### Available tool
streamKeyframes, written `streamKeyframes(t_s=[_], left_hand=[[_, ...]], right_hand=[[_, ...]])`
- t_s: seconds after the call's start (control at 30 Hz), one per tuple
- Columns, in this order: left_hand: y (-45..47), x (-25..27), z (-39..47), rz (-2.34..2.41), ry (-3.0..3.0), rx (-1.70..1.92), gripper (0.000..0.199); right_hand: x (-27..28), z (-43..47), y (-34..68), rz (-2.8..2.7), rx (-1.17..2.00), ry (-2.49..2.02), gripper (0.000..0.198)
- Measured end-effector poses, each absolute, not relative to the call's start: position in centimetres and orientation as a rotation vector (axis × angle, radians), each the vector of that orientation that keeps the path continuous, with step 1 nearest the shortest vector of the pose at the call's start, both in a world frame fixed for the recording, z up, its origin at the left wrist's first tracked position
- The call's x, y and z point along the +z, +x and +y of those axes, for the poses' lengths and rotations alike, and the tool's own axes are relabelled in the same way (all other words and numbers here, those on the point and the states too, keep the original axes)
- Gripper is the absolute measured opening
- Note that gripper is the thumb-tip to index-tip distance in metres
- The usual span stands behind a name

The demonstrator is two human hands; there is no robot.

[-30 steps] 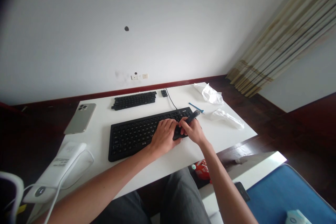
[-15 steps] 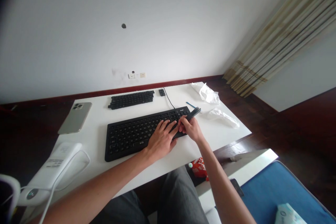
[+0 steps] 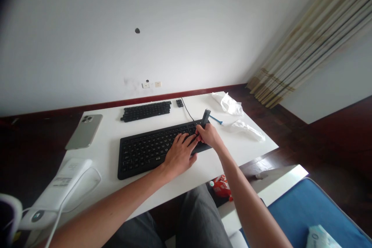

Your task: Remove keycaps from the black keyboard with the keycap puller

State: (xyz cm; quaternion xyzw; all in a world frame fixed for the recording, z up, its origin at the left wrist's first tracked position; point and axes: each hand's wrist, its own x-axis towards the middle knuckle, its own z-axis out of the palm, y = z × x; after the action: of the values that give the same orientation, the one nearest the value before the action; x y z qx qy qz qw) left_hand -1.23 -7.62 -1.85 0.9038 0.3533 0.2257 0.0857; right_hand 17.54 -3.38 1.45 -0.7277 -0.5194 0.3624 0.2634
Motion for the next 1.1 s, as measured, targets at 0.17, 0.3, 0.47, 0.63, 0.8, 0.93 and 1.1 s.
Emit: streamKeyframes(t_s=[0.17, 0.3, 0.47, 0.63, 0.8, 0.93, 1.1], left_hand=[[-1.2, -2.0, -7.5, 1.064, 2.674, 0.676, 0.054], [-1.1, -2.2, -7.6, 1.058, 2.66, 0.702, 0.054], [-1.1, -2.4, -7.5, 1.035, 2.609, 0.737, 0.061], [-1.2, -1.7, -7.2, 1.019, 2.45, 0.877, 0.076], [-1.2, -0.4, -6.6, 0.967, 2.291, 1.099, 0.074], [-1.4, -0.1, -6.1, 0.859, 2.139, 1.122, 0.057], [-2.1, -0.5, -4.9, 0.916, 1.886, 1.129, 0.019]], right_hand=[[3.5, -2.3, 15.8, -1.688, 0.865, -2.14, 0.041], [4.7, -3.0, 15.7, -1.746, 0.782, -2.192, 0.042], [4.2, -5.6, 17.8, -1.504, 0.531, -2.134, 0.031], [3.4, -7.9, 18.1, -1.336, 0.359, -1.946, 0.037], [3.5, -9.0, 13.7, -1.362, 0.366, -1.717, 0.049], [4.0, -9.6, 10.9, -1.498, 0.4, -1.678, 0.041], [4.4, -9.6, 13.2, -1.661, 0.48, -1.731, 0.031]])
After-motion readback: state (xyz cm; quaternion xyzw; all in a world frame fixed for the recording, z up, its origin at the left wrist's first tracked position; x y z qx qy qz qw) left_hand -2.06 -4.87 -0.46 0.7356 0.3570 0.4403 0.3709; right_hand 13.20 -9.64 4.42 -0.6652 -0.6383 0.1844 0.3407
